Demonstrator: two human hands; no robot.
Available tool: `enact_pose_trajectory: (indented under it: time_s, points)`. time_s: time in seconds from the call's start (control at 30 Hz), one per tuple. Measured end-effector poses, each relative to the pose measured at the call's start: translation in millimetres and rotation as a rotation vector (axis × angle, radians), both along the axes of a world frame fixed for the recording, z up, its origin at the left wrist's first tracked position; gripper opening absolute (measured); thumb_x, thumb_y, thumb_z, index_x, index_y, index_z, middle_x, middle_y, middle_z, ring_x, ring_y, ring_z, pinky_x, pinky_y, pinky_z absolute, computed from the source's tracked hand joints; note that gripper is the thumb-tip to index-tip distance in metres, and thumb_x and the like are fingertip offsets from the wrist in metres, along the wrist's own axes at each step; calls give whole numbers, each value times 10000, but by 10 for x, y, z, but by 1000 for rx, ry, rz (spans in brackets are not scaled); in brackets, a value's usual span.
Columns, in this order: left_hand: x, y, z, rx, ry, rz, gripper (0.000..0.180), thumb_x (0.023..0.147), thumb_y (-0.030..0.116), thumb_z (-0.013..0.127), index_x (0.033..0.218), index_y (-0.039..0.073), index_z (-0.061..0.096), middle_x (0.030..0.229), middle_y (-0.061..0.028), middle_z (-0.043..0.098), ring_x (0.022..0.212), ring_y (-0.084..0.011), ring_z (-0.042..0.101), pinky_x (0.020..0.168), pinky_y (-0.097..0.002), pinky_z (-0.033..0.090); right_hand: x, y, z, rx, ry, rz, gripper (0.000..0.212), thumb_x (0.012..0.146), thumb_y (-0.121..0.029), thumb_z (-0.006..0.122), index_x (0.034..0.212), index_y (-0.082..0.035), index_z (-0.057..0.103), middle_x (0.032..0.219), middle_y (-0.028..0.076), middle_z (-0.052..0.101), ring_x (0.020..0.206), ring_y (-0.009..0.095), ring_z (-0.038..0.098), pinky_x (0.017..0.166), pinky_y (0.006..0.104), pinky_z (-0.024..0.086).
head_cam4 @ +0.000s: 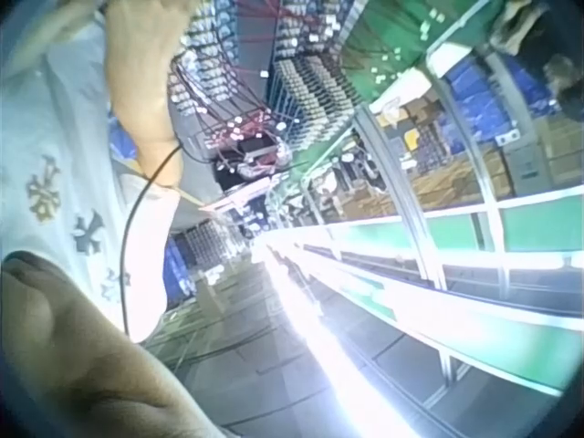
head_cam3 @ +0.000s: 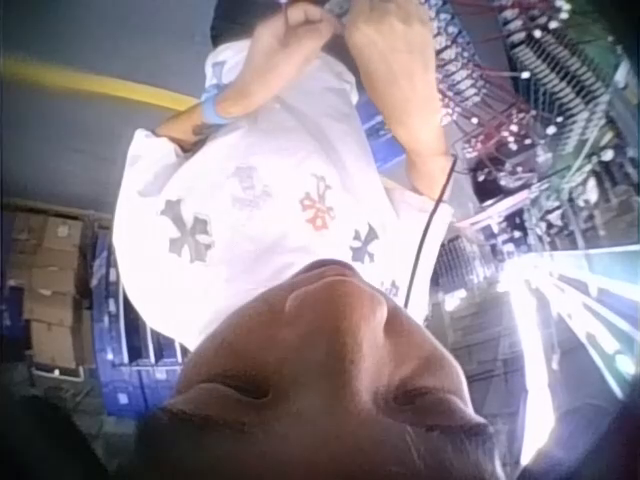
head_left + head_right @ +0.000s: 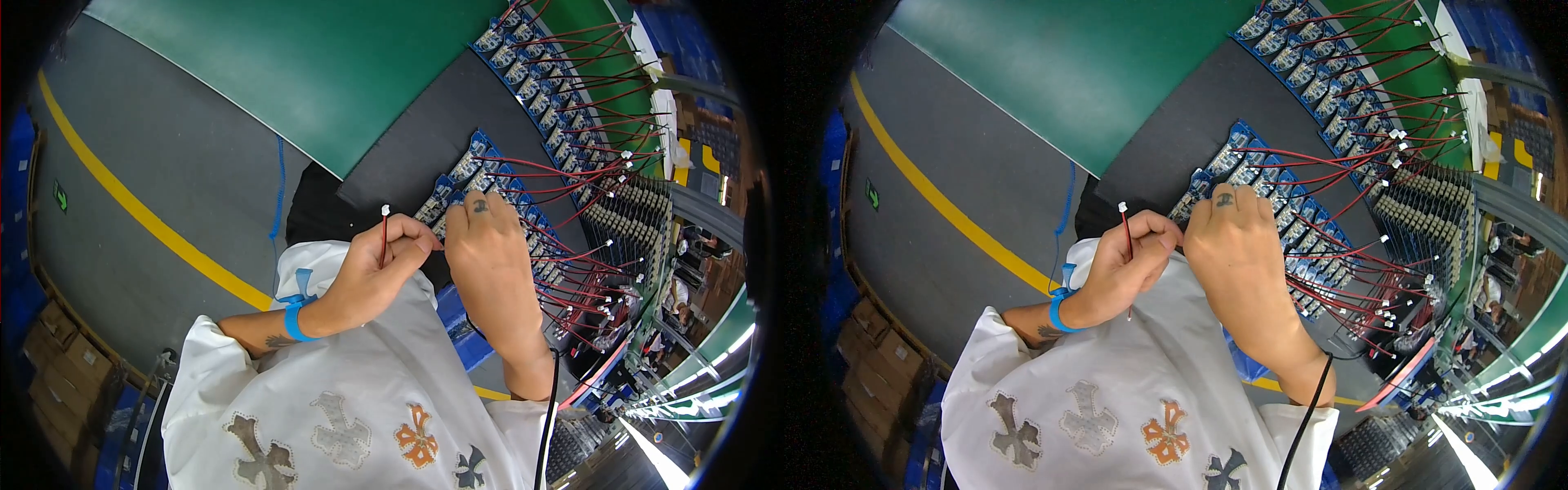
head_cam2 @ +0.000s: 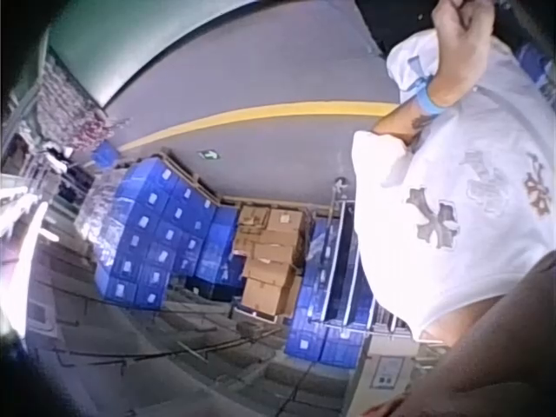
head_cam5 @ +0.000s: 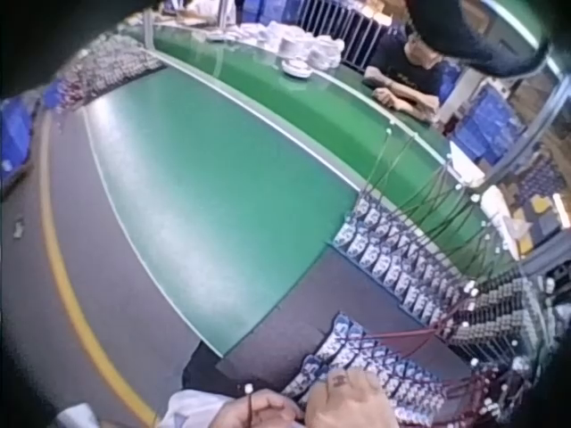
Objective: The person connects wire harnesses to small electronic circuit boards by hand, attaching the connectors on the harnesses to the circuit boards.
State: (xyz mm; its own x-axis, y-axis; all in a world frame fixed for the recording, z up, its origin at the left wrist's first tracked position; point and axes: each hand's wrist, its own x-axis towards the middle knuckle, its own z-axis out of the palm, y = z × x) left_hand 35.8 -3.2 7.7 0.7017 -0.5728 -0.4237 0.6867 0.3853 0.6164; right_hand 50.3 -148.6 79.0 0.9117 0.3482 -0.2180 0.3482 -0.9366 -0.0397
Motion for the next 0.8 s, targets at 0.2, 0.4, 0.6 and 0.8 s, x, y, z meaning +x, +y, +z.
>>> enact_pose_trajectory:
  time_s: [0.2,0.4,0.6,0.8]
  points:
    - [7,19,60,-6,-24,-91,86,915,62,509,953,8,564,703,81,452,577,26,318,515,-165,245,-18,-119,-82,63,-26,14,146,590,10,604,716,-16,535,743,134,517,748,263,522,649,339,427]
    - [-27,25,104,-9,-72,-127,81,913,61,507,946,13,563,679,83,428,576,17,313,517,-177,246,7,-233,-31,289,68,-140,90,713,-36,633,753,-3,559,768,140,528,799,289,552,659,356,450]
    - [-35,52,106,-25,-89,-152,87,926,65,496,969,11,549,675,82,428,592,16,324,531,-176,264,-69,-207,93,362,-75,-160,145,733,-53,660,859,8,624,814,119,571,768,304,561,698,397,439]
    - [-154,-61,28,-81,-298,-101,116,912,26,493,1020,-4,523,801,23,499,716,-32,448,644,-203,392,-99,-78,58,927,188,-151,214,705,12,690,914,25,644,979,136,653,1020,319,596,871,399,461]
